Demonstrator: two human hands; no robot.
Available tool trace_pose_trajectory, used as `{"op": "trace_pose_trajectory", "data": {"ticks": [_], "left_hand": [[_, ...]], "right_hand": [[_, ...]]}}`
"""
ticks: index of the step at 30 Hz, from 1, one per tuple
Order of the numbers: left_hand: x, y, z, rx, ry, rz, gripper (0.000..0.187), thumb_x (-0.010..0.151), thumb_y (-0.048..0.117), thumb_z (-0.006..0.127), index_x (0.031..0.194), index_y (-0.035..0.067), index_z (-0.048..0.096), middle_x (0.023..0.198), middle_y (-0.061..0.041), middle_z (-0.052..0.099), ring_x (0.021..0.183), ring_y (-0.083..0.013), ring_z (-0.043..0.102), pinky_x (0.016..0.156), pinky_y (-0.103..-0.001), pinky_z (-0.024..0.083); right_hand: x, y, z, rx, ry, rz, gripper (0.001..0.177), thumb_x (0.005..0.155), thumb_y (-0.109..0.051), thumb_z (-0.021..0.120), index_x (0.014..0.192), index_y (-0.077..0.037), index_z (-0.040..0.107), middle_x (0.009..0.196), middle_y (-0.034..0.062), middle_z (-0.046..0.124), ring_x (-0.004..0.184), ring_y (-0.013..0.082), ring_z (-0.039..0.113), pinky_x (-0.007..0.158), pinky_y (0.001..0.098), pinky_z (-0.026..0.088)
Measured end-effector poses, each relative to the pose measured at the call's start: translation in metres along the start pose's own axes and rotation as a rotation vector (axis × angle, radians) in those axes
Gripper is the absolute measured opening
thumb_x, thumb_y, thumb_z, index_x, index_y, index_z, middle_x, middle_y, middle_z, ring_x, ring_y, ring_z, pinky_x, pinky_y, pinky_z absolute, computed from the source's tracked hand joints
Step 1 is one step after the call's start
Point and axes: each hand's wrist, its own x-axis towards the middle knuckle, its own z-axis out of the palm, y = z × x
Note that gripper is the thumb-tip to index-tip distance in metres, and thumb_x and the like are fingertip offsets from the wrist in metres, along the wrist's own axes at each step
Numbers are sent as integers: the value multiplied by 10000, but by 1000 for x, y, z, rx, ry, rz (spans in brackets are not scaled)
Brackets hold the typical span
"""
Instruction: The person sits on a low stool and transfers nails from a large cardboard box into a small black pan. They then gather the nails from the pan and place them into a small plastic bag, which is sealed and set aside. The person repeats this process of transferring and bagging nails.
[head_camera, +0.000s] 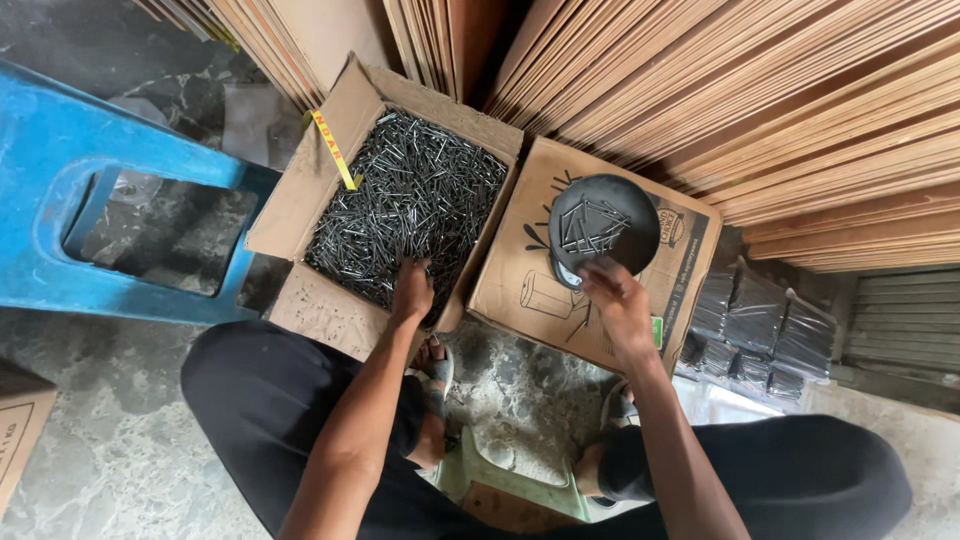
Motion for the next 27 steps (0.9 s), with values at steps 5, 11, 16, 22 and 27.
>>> {"op": "trace_pose_trajectory", "data": {"ticks": [5, 11, 16, 22, 27], "left_hand": [[30, -33, 37, 195, -60, 95, 346, 834, 41, 559, 1172, 11, 486, 1161, -189, 441, 1126, -394, 454, 852, -484, 496], [36, -49, 58, 265, -110, 128, 328, 862, -5, 511, 1187, 3, 467, 1200, -195, 440, 1161, -416, 421, 873, -485, 502], [32, -46, 62, -43, -73, -76, 312, 907, 1, 433, 1216, -37, 439, 1240, -262, 425, 1149, -469, 413, 912, -566, 468], [38, -43, 53, 109, 91, 15, 125, 798, 22, 596, 905, 6, 659, 837, -182, 639, 839, -371, 626, 683, -448, 545], [37, -9, 6, 47, 185, -88, 83, 737, 15, 617, 787, 74, 648, 745, -131, 647, 788, -324, 653, 668, -399, 543]], "right_hand": [[-5, -14, 5, -20, -92, 37, 331, 799, 18, 622, 1128, 24, 588, 1065, 234, 615, 1020, 283, 596, 865, 376, 501], [0, 7, -1, 17, -187, 51, 318, 815, 47, 570, 1131, 83, 564, 1017, 287, 612, 955, 332, 608, 831, 449, 515], [3, 14, -2, 37, -233, 42, 300, 812, 54, 571, 1108, 105, 563, 986, 276, 624, 917, 317, 624, 811, 440, 526], [4, 18, -5, 31, -278, 26, 301, 807, 79, 562, 1102, 137, 550, 971, 311, 618, 896, 341, 630, 783, 454, 536], [-3, 7, -5, 15, -292, 8, 303, 805, 81, 550, 1100, 151, 539, 967, 314, 617, 878, 326, 629, 777, 447, 538]]}}
